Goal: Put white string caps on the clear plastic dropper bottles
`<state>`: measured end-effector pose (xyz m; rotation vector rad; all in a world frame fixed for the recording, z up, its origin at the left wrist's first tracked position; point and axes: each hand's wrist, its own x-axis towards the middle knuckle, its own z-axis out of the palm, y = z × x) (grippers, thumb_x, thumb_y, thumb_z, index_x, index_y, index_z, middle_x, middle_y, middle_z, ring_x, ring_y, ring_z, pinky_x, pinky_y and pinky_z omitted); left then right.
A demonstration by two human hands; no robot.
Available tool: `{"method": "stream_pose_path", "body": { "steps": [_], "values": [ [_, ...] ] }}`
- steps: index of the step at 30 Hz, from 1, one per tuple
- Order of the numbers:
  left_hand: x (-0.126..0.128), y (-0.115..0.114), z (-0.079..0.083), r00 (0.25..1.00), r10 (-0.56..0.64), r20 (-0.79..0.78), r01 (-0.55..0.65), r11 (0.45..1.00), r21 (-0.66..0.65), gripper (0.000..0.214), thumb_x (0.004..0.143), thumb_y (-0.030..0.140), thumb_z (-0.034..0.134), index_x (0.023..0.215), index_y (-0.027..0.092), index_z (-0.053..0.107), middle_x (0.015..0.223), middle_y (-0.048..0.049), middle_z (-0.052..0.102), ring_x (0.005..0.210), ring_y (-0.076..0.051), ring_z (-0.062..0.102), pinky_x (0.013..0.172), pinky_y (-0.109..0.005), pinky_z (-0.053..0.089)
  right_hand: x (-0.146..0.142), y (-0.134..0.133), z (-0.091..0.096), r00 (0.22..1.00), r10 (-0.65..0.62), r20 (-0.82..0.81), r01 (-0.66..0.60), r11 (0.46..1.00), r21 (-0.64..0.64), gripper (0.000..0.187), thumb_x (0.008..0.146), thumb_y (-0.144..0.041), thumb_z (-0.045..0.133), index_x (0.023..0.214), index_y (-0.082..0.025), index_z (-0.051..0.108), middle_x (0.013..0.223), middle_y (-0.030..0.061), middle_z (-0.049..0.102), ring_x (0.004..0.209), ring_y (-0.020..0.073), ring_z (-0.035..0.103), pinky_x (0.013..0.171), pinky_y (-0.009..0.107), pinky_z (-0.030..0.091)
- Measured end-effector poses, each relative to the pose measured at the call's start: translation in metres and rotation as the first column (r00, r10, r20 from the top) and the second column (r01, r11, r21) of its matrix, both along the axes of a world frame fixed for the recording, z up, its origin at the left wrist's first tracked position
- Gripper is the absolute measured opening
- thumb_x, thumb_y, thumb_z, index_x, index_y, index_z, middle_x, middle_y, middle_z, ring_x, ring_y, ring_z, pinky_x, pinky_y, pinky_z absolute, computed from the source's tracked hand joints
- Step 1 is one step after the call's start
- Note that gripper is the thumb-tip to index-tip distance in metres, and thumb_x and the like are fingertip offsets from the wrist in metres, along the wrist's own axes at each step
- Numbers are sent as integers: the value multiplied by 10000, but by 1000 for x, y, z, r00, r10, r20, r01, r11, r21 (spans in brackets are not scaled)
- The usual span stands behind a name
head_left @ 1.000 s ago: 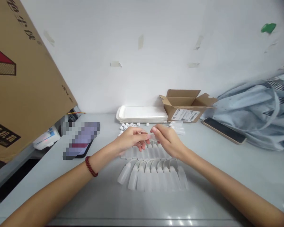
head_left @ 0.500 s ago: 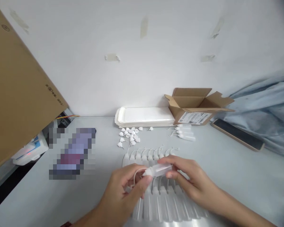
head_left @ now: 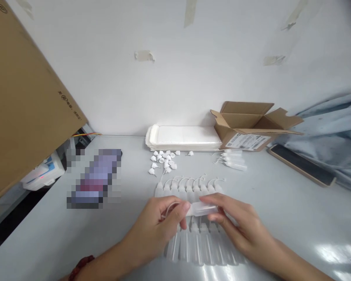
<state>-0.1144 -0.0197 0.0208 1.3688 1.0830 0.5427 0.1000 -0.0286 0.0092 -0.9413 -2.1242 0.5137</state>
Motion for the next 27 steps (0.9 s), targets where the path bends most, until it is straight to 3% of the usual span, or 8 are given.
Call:
{"method": "stream_pose_path", "body": {
  "steps": [8,14,19,23,27],
  "values": [
    [-1,-3,-1,998,-58,-17,57,996,-67,415,892,479,415,646,158,507,483,70,259,435,-62,242,428,-192,197,4,-2,-3,995,87,41,-90,994,58,348,891,-94,462,1233,-157,476,955,93,654,813,177,614,658,286,514],
    [-1,0,0,994,-83,-73,86,996,35,418,887,472,426,637,150,519,538,44,349,479,-70,291,443,-199,226,3,5,-2,994,83,66,-91,988,121,349,888,-81,439,1231,-138,469,948,105,656,768,176,602,616,289,506],
    [-4,6,-3,999,-26,-18,26,999,19,321,838,458,530,890,163,644,606,27,511,441,-57,329,418,-196,263,-3,4,-3,999,51,-1,-50,996,74,345,880,-109,481,1218,-179,491,942,87,659,803,183,614,665,296,521],
    [-5,9,2,997,-6,78,3,999,35,321,799,405,599,996,162,669,555,44,498,391,-54,369,408,-201,296,-6,-1,0,996,8,-88,-1,997,82,372,860,-87,500,1219,-186,491,930,93,656,771,186,604,636,295,519],
    [-5,14,5,988,-21,155,14,999,44,297,826,336,577,1035,152,680,520,41,511,437,-73,437,483,-216,373,-4,0,1,998,-13,-68,22,991,129,386,847,-58,502,1215,-177,495,902,92,647,714,173,577,597,284,499]
  ]
}}
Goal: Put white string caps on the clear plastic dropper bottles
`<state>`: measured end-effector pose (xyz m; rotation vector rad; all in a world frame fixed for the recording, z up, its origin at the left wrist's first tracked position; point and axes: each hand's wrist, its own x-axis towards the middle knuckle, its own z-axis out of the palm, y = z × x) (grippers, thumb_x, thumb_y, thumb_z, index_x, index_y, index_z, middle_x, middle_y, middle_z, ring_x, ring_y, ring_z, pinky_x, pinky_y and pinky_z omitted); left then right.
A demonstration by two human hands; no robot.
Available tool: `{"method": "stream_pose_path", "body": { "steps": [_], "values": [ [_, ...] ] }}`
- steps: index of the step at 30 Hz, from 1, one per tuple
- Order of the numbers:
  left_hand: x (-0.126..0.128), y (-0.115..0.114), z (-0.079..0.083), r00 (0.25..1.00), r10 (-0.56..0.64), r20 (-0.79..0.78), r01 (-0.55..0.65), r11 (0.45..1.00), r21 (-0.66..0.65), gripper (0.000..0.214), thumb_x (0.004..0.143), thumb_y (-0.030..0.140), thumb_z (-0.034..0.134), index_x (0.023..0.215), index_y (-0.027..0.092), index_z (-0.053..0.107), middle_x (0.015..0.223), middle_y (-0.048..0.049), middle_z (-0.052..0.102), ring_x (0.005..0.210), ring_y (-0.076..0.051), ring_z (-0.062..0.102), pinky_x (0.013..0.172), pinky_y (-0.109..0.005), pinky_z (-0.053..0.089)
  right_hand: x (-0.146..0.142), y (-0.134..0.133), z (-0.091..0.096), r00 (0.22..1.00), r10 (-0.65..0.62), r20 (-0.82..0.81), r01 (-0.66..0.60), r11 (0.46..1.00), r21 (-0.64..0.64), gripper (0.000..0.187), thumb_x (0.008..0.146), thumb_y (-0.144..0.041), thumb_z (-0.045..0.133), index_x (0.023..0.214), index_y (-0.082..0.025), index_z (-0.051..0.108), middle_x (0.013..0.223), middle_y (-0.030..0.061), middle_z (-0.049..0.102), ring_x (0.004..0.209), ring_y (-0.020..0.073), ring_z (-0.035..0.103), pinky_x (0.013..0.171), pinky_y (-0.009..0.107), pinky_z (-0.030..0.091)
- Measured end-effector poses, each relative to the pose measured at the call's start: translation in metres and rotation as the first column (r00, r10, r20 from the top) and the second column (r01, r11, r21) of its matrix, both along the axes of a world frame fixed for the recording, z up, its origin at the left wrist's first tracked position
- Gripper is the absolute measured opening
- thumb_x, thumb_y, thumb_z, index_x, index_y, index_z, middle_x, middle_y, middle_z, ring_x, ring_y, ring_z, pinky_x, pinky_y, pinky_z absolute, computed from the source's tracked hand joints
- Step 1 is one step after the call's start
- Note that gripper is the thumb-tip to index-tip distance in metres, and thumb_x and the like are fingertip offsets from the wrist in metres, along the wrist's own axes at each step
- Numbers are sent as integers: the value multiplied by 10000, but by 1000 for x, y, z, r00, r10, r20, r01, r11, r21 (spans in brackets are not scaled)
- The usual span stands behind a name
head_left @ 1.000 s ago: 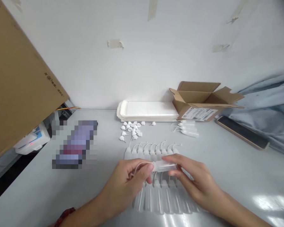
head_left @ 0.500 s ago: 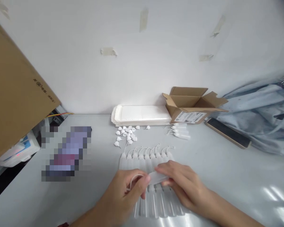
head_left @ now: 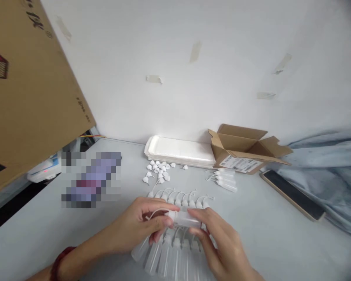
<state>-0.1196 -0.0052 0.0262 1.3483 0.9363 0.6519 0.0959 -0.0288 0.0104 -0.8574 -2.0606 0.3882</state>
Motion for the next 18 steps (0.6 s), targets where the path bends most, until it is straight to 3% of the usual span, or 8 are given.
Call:
{"method": "stream_pose_path", "body": {
  "steps": [3,8,14,18],
  "values": [
    [0,3,-2,999,17,34,-16,1000,-26,264,815,318,599,977,124,674,459,53,501,409,-68,424,486,-215,374,2,1,0,998,-33,53,33,999,9,352,862,-79,499,1199,-181,509,878,84,643,706,170,580,588,276,493],
    [0,3,-7,998,32,47,-32,999,11,295,799,386,623,687,119,569,452,45,488,366,-53,403,419,-195,332,1,5,2,993,-98,71,94,994,52,260,895,-144,484,1145,-184,541,866,73,656,721,161,603,623,273,498],
    [1,14,7,998,54,7,-55,986,159,363,844,452,541,692,123,556,525,17,502,437,-76,453,429,-200,368,-8,25,13,991,-107,77,103,993,48,211,908,-237,486,1071,-160,596,762,52,634,666,159,588,629,286,489],
    [6,26,10,996,71,-54,-58,976,212,395,841,465,537,638,125,543,541,9,507,448,-69,446,440,-196,347,-6,36,7,990,-131,45,128,990,66,212,911,-262,479,1064,-175,598,809,57,641,656,155,575,630,291,481]
  ]
}}
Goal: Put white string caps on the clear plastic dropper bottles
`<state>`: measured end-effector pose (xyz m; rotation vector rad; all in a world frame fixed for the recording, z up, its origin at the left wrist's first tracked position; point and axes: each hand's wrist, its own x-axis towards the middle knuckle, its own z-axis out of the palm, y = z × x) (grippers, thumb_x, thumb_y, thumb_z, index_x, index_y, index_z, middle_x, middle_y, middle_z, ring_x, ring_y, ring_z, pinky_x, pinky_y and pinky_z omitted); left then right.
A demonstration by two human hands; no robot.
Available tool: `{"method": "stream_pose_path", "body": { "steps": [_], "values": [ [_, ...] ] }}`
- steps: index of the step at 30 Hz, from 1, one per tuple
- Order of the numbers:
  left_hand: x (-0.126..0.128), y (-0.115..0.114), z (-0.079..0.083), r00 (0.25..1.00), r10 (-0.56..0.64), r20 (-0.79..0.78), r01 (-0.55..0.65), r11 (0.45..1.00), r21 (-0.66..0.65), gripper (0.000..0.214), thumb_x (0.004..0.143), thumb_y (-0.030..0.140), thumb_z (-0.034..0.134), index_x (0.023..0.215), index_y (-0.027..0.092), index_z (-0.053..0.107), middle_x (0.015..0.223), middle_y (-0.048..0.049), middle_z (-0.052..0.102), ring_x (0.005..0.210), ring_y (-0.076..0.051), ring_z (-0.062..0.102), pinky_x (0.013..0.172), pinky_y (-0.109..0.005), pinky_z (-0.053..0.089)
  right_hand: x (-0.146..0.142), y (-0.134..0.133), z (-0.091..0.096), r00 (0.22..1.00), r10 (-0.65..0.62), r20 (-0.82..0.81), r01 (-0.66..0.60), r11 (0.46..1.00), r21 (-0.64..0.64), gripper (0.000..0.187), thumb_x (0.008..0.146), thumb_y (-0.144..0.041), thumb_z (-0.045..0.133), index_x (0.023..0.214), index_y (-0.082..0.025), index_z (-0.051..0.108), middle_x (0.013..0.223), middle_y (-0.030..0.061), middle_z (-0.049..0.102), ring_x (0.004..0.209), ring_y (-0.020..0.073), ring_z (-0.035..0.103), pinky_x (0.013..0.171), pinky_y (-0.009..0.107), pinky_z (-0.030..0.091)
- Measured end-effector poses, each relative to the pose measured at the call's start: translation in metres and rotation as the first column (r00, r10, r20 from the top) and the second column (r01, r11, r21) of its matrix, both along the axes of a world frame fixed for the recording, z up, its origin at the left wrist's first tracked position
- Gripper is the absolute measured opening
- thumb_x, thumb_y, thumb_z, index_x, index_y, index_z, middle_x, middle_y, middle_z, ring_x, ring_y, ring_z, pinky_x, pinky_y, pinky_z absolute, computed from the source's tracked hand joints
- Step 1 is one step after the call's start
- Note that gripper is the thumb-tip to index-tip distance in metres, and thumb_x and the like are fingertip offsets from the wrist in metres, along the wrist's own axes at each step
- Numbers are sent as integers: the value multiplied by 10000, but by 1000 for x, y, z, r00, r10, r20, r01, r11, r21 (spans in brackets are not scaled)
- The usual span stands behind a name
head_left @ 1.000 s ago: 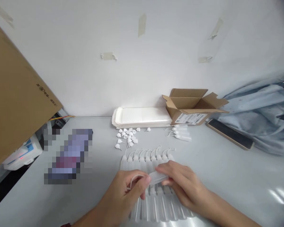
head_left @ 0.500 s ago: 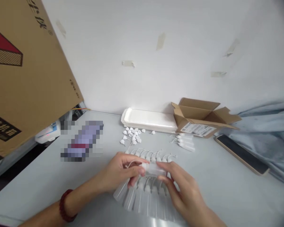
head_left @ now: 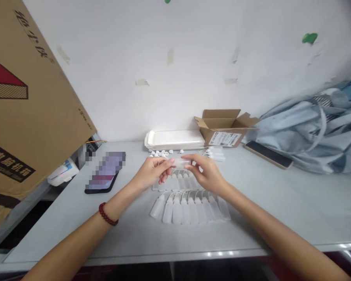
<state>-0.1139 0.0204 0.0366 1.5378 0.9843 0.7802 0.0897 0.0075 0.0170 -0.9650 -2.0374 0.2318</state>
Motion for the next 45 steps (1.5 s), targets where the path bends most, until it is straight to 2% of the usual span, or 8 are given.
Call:
{"method": "stream_pose_path", "body": {
  "steps": [7,13,21,26,30,35,38,45],
  "values": [
    [3,-14,-25,999,31,-19,-32,999,-20,437,864,509,462,666,129,549,509,32,452,425,-64,367,437,-205,283,9,-1,-23,996,39,77,-37,999,-25,219,921,-222,453,1077,-149,588,772,70,606,705,171,564,611,287,477],
    [-4,-14,-23,999,-24,-35,21,997,-73,441,840,531,484,641,140,525,482,61,378,404,-62,351,437,-211,285,6,-6,-19,995,59,86,-62,998,29,220,914,-176,449,1094,-162,574,815,84,625,738,183,554,636,310,481],
    [-2,-16,-22,1000,-24,-11,23,999,-38,419,855,492,477,726,112,601,616,-5,527,440,-58,379,454,-218,319,5,-14,-10,997,52,57,-56,996,73,221,924,-190,433,1087,-173,582,774,64,614,697,170,554,626,308,475],
    [-6,-16,-20,999,-16,-32,16,1000,-2,419,854,486,494,656,123,567,488,31,433,449,-74,388,460,-212,319,4,-18,-7,997,59,43,-62,996,62,221,922,-189,446,1090,-166,588,748,54,596,684,163,545,608,289,463],
    [-6,-18,-19,999,-7,-31,9,998,56,276,820,394,574,785,125,622,605,4,551,528,-92,471,506,-213,380,5,-18,-8,998,46,33,-45,999,-19,223,922,-244,467,1069,-162,612,713,40,593,632,145,541,585,271,458],
    [-3,-23,-15,982,118,-149,-57,932,358,187,810,288,592,919,154,665,852,-44,652,741,-141,560,666,-244,433,7,-16,-10,999,-9,-39,-2,962,-271,246,899,-302,508,1035,-159,655,796,54,675,665,144,581,607,265,468],
    [-4,-24,-14,985,84,-152,-34,953,301,235,852,338,541,938,153,656,845,-42,649,709,-133,564,642,-237,442,5,-15,-10,997,-24,-73,-3,937,-348,246,886,-301,526,1022,-156,670,870,59,703,708,148,596,633,264,471],
    [-6,-22,-18,982,23,-187,4,990,140,405,899,462,429,710,148,601,558,15,537,501,-91,478,490,-204,370,0,-18,-14,995,-21,-100,-12,945,-326,249,882,-300,523,1038,-165,662,897,54,707,717,152,595,630,268,461]
  ]
}}
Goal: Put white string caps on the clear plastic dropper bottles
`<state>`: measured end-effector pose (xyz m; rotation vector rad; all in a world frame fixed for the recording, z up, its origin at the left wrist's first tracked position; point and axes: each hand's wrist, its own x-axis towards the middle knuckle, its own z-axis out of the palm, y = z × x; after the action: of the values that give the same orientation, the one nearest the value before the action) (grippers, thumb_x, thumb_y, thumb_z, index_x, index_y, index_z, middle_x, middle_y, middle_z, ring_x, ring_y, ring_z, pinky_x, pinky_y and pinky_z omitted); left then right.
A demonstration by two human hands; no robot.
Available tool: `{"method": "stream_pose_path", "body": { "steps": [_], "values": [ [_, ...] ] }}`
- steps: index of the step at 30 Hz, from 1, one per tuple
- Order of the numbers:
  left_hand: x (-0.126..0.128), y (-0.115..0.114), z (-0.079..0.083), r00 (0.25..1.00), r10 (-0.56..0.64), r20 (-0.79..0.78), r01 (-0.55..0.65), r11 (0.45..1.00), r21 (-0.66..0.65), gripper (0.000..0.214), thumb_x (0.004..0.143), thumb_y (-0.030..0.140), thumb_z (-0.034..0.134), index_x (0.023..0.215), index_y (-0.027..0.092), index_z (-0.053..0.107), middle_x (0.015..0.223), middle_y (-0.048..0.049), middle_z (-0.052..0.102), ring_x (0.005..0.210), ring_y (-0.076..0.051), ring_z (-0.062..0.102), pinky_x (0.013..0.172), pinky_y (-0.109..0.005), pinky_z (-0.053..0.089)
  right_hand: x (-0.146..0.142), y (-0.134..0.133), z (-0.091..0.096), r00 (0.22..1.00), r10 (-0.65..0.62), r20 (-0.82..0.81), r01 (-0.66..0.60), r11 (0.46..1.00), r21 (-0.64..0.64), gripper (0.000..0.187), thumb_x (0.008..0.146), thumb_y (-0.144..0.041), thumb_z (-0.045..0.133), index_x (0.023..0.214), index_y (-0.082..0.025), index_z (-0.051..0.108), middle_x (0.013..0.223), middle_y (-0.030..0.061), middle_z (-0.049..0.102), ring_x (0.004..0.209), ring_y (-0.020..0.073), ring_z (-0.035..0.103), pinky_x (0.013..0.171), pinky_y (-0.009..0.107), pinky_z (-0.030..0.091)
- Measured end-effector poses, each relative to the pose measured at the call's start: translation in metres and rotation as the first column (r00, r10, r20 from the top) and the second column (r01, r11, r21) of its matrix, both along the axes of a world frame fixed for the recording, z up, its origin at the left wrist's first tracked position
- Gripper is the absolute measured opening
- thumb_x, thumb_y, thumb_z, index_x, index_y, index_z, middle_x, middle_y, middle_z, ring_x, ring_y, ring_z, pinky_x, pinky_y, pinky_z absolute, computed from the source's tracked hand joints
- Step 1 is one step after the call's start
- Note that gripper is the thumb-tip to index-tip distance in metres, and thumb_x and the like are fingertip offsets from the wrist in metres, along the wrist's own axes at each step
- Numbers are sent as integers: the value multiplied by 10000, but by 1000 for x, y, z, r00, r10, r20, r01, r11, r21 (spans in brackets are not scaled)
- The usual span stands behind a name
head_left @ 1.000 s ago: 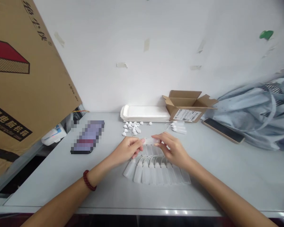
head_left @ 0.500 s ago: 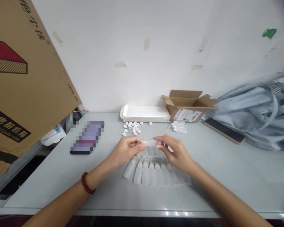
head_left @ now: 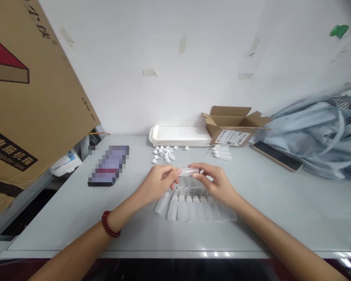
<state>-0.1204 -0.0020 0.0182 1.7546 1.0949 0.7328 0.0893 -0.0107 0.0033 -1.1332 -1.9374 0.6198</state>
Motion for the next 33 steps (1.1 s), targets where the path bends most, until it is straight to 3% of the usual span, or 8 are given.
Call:
{"method": "stream_pose_path", "body": {
  "steps": [5,10,13,17,22,27,33],
  "values": [
    [4,-3,-1,999,-7,36,5,999,47,276,889,385,478,842,151,616,651,6,586,569,-104,526,541,-216,412,0,-2,-1,1000,-8,5,8,999,32,230,887,-279,508,1031,-167,648,884,51,699,686,150,582,625,271,448],
    [6,-2,-6,999,37,-2,-36,975,221,192,869,292,518,948,156,627,776,-20,630,690,-134,585,674,-262,452,-1,-2,0,999,-34,1,34,999,-3,237,890,-279,498,1023,-159,652,866,55,705,665,152,575,639,281,448],
    [5,0,-5,998,38,58,-47,986,161,233,874,335,515,951,149,631,775,-29,638,715,-145,600,662,-256,457,-2,-2,2,998,-47,-28,46,998,-44,250,883,-302,512,1029,-159,656,877,54,710,683,154,592,651,279,455],
    [4,1,-2,998,30,58,-32,999,43,384,904,442,433,783,131,625,713,-36,631,622,-124,554,575,-236,428,-3,-2,2,998,-45,-44,44,998,-39,268,884,-321,511,1039,-157,656,909,63,707,717,160,606,663,279,460],
    [5,0,-6,999,50,-15,-49,996,71,432,903,489,411,744,143,615,662,-12,599,573,-110,497,543,-231,391,-3,-2,-1,998,-54,-44,54,998,-9,274,889,-324,502,1051,-156,646,926,73,694,741,166,603,681,284,455],
    [5,0,-7,1000,20,3,-20,997,69,409,891,470,448,714,141,614,650,-11,590,584,-112,491,549,-229,389,-4,-3,0,998,-58,-14,58,998,-2,271,909,-311,453,1032,-153,635,761,35,646,624,144,527,616,266,415],
    [5,1,-2,1000,1,12,-2,996,92,333,887,402,479,763,138,640,722,-15,621,638,-116,517,594,-230,404,-4,-6,4,999,-20,-50,16,996,-82,243,909,-304,438,951,-158,628,703,8,580,626,134,497,610,254,379]
  ]
}}
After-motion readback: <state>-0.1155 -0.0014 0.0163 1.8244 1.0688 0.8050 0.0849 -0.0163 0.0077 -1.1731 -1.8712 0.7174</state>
